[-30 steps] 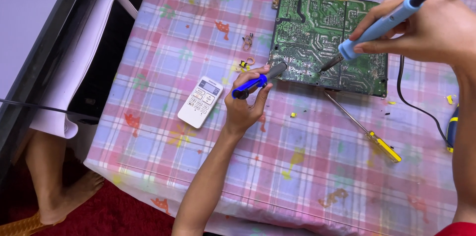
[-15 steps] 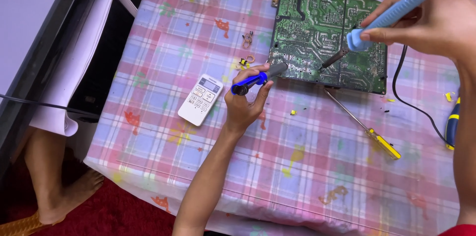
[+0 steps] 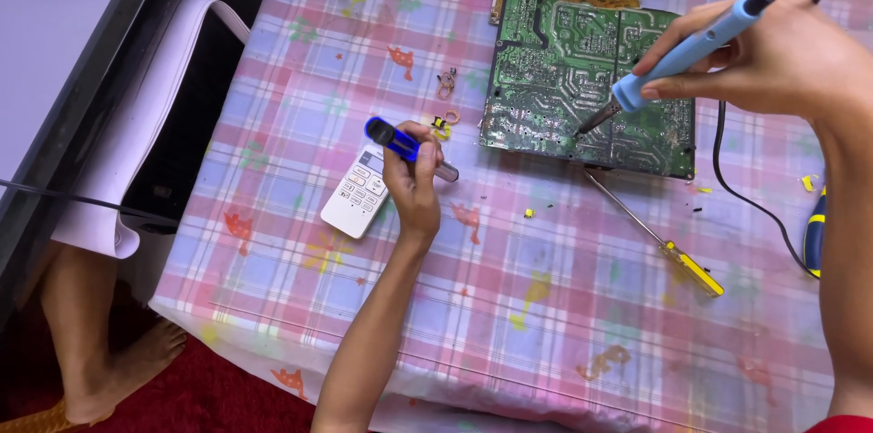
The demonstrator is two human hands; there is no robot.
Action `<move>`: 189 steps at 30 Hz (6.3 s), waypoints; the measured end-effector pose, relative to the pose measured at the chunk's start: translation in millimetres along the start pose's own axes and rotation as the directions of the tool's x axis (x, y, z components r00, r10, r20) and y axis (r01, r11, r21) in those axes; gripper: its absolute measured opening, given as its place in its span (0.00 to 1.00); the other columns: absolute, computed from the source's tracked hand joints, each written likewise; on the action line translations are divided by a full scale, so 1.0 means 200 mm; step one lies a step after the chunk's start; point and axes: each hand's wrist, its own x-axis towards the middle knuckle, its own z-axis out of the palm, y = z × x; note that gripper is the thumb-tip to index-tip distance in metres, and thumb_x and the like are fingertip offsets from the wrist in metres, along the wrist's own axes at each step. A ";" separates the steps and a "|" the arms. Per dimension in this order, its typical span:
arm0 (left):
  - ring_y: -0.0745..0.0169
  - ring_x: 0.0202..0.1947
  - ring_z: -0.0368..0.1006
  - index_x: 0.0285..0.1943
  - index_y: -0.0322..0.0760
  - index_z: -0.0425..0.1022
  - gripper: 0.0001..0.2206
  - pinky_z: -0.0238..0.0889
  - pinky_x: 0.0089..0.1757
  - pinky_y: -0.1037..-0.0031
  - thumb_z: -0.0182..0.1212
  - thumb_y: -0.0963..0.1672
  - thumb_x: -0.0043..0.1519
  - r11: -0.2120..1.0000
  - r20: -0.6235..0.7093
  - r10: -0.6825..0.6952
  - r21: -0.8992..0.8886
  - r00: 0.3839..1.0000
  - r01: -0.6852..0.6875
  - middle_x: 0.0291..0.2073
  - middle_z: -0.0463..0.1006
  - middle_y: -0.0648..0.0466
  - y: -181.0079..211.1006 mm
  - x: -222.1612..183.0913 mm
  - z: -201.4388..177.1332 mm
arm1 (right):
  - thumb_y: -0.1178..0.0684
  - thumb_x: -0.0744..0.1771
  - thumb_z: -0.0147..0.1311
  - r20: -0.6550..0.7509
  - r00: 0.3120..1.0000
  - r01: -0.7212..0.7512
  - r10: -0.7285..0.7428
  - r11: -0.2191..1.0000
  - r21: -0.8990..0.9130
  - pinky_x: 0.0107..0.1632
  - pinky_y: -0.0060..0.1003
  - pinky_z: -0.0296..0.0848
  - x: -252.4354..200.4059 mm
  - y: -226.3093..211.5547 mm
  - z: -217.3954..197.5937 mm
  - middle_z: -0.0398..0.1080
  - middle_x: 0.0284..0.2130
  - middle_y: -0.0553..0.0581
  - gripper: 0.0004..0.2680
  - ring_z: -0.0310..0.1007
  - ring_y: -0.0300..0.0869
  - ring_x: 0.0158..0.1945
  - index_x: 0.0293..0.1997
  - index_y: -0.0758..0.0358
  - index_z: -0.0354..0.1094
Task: Using a soldering iron and a desoldering pump to remove solder from components on a printed circuit board.
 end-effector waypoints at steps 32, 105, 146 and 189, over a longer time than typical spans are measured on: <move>0.76 0.11 0.40 0.34 0.36 0.55 0.29 0.36 0.20 0.83 0.43 0.64 0.55 0.991 0.069 0.130 -0.022 0.989 -0.129 0.10 0.47 0.62 0.08 -0.03 0.01 | 0.43 0.60 0.59 -0.030 0.999 0.014 -0.020 0.985 -0.175 0.29 0.27 0.58 0.02 -0.01 0.02 0.71 0.28 0.41 0.06 0.65 0.35 0.26 0.35 0.42 0.75; 0.42 0.52 0.68 0.49 0.37 0.54 0.15 0.70 0.45 0.73 0.55 0.38 0.59 0.990 0.255 0.142 -0.033 0.957 -0.138 0.48 0.68 0.34 -0.03 -0.10 0.10 | 0.50 0.58 0.60 -0.046 0.997 -0.046 0.056 0.979 0.198 0.28 0.30 0.62 0.06 -0.01 0.00 0.73 0.23 0.51 0.07 0.67 0.36 0.27 0.32 0.58 0.74; 0.53 0.52 0.69 0.51 0.34 0.54 0.13 0.72 0.47 0.74 0.52 0.36 0.61 0.953 0.650 0.121 0.136 0.750 -0.271 0.48 0.69 0.46 0.01 0.10 0.26 | 0.57 0.69 0.52 -0.789 0.512 0.323 0.338 0.776 0.542 0.34 0.36 0.70 -0.55 0.44 0.81 0.60 0.37 0.65 0.07 0.67 0.48 0.29 0.43 0.72 0.61; 0.59 0.31 0.65 0.44 0.35 0.53 0.06 0.67 0.37 0.73 0.45 0.38 0.62 0.911 0.002 0.337 0.252 0.941 -0.327 0.35 0.61 0.47 -0.07 0.06 0.00 | 0.64 0.66 0.51 -0.700 0.633 0.306 0.330 0.724 0.618 0.33 0.33 0.72 -0.53 0.32 0.88 0.64 0.37 0.64 0.02 0.68 0.48 0.30 0.37 0.72 0.63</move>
